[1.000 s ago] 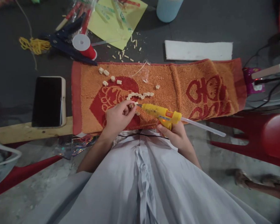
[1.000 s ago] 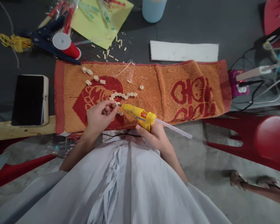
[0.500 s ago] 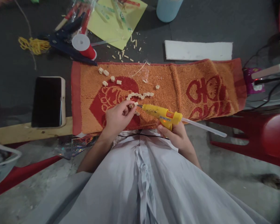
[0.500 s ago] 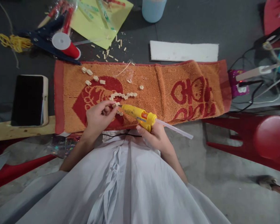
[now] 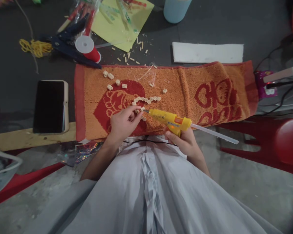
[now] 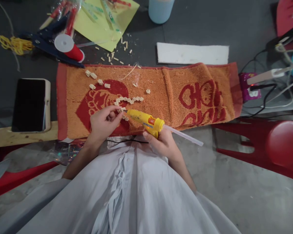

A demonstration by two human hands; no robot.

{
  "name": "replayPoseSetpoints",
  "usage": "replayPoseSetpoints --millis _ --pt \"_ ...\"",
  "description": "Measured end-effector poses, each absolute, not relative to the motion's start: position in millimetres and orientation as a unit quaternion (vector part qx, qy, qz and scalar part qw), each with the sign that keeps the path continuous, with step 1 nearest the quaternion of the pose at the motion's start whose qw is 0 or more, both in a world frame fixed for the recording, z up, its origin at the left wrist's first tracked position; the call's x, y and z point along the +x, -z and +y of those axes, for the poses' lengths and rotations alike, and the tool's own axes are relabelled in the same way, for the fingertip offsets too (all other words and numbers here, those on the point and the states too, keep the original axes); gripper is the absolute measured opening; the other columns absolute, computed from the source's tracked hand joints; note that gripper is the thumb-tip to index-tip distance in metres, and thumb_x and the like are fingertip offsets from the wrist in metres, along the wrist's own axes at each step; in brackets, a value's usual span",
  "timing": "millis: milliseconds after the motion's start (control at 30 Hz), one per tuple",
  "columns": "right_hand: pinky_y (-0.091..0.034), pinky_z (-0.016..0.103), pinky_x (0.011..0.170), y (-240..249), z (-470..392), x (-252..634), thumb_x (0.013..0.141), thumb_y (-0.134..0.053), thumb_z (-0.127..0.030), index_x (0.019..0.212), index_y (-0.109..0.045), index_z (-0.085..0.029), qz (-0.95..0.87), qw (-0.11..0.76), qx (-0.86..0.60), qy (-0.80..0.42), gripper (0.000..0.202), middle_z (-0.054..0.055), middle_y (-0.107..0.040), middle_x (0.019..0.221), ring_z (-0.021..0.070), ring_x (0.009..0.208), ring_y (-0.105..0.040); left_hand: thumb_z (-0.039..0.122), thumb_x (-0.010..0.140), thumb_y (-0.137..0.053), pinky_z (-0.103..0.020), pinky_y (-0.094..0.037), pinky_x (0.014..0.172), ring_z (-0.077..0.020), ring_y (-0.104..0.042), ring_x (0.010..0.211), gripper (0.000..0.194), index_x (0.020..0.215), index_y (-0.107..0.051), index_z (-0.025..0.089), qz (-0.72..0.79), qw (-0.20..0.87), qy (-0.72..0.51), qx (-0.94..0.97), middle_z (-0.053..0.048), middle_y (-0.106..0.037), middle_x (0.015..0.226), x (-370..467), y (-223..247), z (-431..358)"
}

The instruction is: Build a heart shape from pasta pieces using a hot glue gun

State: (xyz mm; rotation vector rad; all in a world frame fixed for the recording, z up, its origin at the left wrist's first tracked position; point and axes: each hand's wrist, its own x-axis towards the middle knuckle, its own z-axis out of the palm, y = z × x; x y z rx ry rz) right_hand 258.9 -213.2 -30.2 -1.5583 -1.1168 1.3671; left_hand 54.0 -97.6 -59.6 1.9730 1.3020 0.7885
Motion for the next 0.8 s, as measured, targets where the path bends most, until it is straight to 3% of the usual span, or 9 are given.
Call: replayPoseSetpoints --millis 800 --pt "-0.039 0.026 0.05 27.0 -212.5 258.8 0.091 -0.058 -0.052 0.079 -0.059 -0.022 -0.463 0.376 -0.615 -0.516 0.033 0.0 -0.057 0.068 0.0126 0.058 -0.049 0.033 0.085 -0.064 -0.017 -0.039 0.055 -0.0051 -0.044 0.048 0.017 0.096 -0.072 0.022 0.483 0.313 -0.317 0.754 0.009 -0.052 0.054 52.6 60.4 -97.8"
